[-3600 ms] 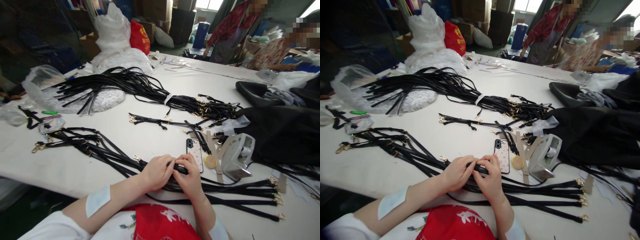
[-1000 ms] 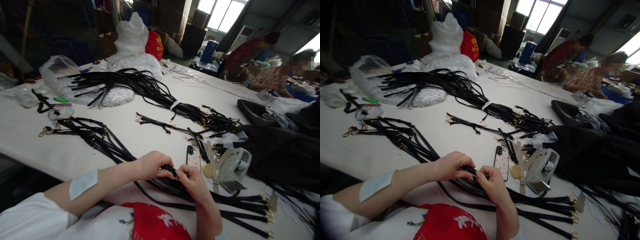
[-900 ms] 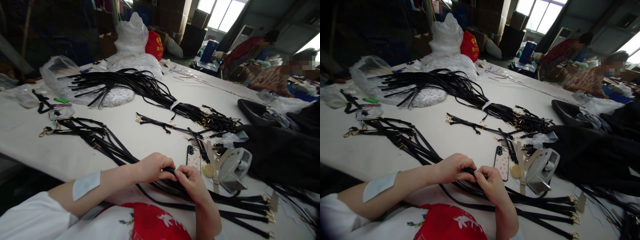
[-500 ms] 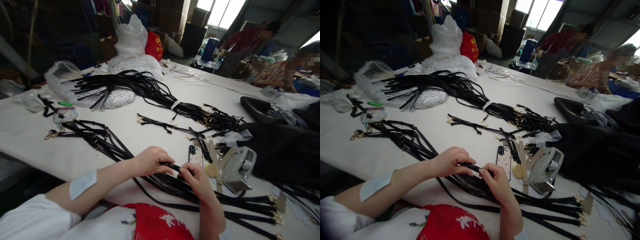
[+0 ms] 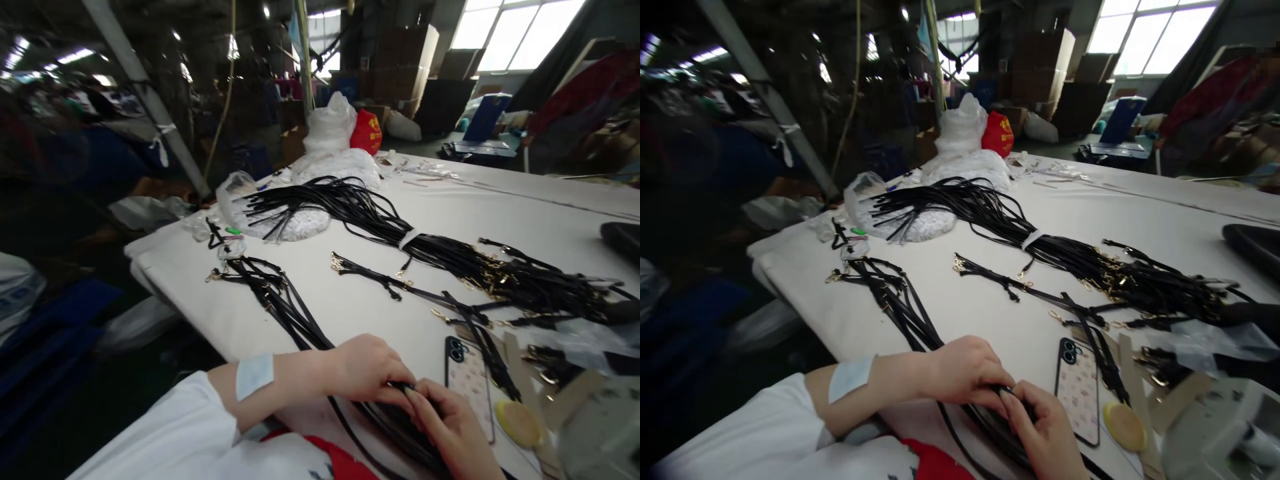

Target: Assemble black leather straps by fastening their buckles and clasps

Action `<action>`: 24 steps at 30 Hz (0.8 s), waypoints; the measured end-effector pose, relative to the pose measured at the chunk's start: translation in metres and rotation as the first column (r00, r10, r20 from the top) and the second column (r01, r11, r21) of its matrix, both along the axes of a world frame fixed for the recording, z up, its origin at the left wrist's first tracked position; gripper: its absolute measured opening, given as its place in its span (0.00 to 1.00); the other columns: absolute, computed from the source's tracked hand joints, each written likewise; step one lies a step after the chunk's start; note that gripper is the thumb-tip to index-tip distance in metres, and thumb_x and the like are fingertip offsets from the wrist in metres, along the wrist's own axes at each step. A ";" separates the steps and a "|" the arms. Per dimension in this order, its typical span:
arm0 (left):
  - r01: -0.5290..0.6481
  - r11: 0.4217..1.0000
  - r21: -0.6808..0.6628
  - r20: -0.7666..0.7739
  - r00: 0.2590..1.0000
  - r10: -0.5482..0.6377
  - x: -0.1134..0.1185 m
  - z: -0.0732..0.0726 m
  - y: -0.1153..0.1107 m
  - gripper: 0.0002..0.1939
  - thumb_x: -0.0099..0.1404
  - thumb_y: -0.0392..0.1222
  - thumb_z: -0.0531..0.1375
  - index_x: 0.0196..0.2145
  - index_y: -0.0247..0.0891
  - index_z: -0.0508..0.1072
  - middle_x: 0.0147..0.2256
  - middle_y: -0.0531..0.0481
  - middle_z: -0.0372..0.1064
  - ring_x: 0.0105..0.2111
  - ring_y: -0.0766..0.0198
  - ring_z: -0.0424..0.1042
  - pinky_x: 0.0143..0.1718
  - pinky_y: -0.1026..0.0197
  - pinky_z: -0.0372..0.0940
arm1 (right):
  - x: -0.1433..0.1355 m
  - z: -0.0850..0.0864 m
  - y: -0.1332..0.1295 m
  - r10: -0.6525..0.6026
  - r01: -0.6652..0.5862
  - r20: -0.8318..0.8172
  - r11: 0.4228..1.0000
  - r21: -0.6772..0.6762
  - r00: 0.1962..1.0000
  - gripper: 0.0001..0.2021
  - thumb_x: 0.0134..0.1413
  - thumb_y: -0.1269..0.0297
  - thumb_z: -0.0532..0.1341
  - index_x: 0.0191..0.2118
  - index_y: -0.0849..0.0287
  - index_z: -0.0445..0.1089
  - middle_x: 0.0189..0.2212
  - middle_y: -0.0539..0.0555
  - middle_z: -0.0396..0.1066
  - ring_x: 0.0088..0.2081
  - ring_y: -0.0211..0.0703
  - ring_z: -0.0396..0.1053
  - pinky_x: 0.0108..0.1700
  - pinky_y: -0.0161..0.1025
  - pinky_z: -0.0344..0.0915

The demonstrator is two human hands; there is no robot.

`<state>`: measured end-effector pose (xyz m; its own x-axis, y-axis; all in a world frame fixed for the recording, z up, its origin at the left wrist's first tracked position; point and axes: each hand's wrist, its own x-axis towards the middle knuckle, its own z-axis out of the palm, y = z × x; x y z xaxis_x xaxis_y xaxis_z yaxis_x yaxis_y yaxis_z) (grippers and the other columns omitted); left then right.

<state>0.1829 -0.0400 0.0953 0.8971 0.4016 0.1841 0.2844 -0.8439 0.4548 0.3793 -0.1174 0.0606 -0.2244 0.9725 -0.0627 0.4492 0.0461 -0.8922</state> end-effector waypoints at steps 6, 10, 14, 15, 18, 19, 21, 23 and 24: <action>-0.211 0.977 0.023 0.016 0.978 0.210 -0.044 0.019 0.009 0.18 0.72 0.51 0.51 0.45 0.38 0.76 0.35 0.47 0.76 0.34 0.64 0.73 0.38 0.63 0.64 | 0.016 -0.009 -0.001 0.043 -0.062 0.148 0.991 0.122 0.988 0.14 0.57 0.50 0.59 0.39 0.53 0.74 0.27 0.51 0.76 0.29 0.45 0.74 0.30 0.33 0.70; -0.573 0.808 0.134 0.088 0.819 0.567 -0.119 0.053 0.034 0.24 0.74 0.44 0.43 0.39 0.38 0.78 0.29 0.49 0.73 0.31 0.64 0.70 0.39 0.62 0.61 | 0.041 -0.008 -0.007 -0.042 0.000 0.293 0.990 0.141 0.955 0.15 0.53 0.49 0.62 0.41 0.51 0.76 0.39 0.54 0.80 0.39 0.51 0.78 0.36 0.35 0.74; -0.739 0.613 0.279 0.121 0.661 0.741 -0.197 0.071 0.064 0.23 0.70 0.48 0.49 0.27 0.36 0.78 0.25 0.49 0.73 0.30 0.63 0.69 0.40 0.61 0.60 | 0.044 -0.002 -0.014 0.043 -0.051 0.362 0.999 0.011 0.931 0.13 0.58 0.51 0.58 0.39 0.50 0.77 0.38 0.54 0.80 0.39 0.50 0.77 0.37 0.36 0.73; -0.751 0.577 0.322 0.090 0.631 0.771 -0.213 0.070 0.071 0.23 0.69 0.48 0.49 0.26 0.36 0.78 0.25 0.49 0.73 0.31 0.63 0.69 0.41 0.61 0.60 | 0.042 -0.001 -0.015 0.075 -0.067 0.373 0.997 -0.035 0.925 0.13 0.59 0.52 0.57 0.39 0.50 0.77 0.37 0.53 0.80 0.38 0.49 0.77 0.38 0.36 0.72; -0.737 0.485 0.471 -0.047 0.528 0.848 -0.237 0.052 0.088 0.21 0.65 0.51 0.53 0.32 0.34 0.79 0.32 0.47 0.74 0.39 0.55 0.71 0.51 0.50 0.59 | 0.036 0.000 -0.014 0.083 -0.046 0.415 0.994 -0.097 0.906 0.11 0.58 0.57 0.58 0.41 0.52 0.76 0.38 0.54 0.79 0.40 0.49 0.76 0.44 0.39 0.70; -0.727 0.485 0.486 -0.079 0.516 0.853 -0.235 0.041 0.091 0.21 0.64 0.53 0.54 0.36 0.34 0.79 0.37 0.44 0.75 0.42 0.52 0.71 0.53 0.46 0.57 | 0.035 0.000 -0.013 0.055 -0.019 0.431 0.996 -0.088 0.901 0.11 0.57 0.58 0.59 0.41 0.53 0.75 0.39 0.55 0.78 0.42 0.50 0.75 0.46 0.40 0.68; -0.722 0.556 0.412 -0.124 0.560 0.819 -0.218 0.014 0.092 0.23 0.64 0.55 0.55 0.44 0.35 0.78 0.45 0.40 0.73 0.47 0.48 0.70 0.56 0.44 0.57 | 0.034 0.003 -0.009 0.010 0.021 0.447 0.998 -0.063 0.894 0.10 0.56 0.60 0.60 0.41 0.54 0.74 0.42 0.56 0.76 0.45 0.50 0.72 0.50 0.41 0.66; -0.695 0.677 0.242 -0.150 0.662 0.734 -0.183 -0.016 0.086 0.25 0.66 0.57 0.53 0.49 0.36 0.75 0.51 0.39 0.70 0.51 0.49 0.69 0.56 0.47 0.61 | 0.034 0.011 -0.005 0.012 0.019 0.445 0.998 -0.065 0.896 0.09 0.57 0.61 0.59 0.41 0.53 0.73 0.43 0.55 0.75 0.46 0.49 0.71 0.50 0.41 0.65; -0.672 0.721 0.166 -0.143 0.707 0.692 -0.161 -0.030 0.079 0.25 0.67 0.56 0.53 0.50 0.37 0.74 0.54 0.39 0.69 0.53 0.50 0.68 0.57 0.48 0.61 | 0.034 0.017 -0.002 0.015 0.016 0.444 0.998 -0.067 0.896 0.09 0.58 0.61 0.59 0.42 0.53 0.73 0.43 0.55 0.74 0.46 0.48 0.71 0.49 0.41 0.65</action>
<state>0.0216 0.0395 0.0653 0.4047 0.9069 0.1174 0.8678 -0.4214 0.2633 0.4134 -0.1196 0.0777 -0.1574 0.9625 -0.2208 0.7996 -0.0070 -0.6005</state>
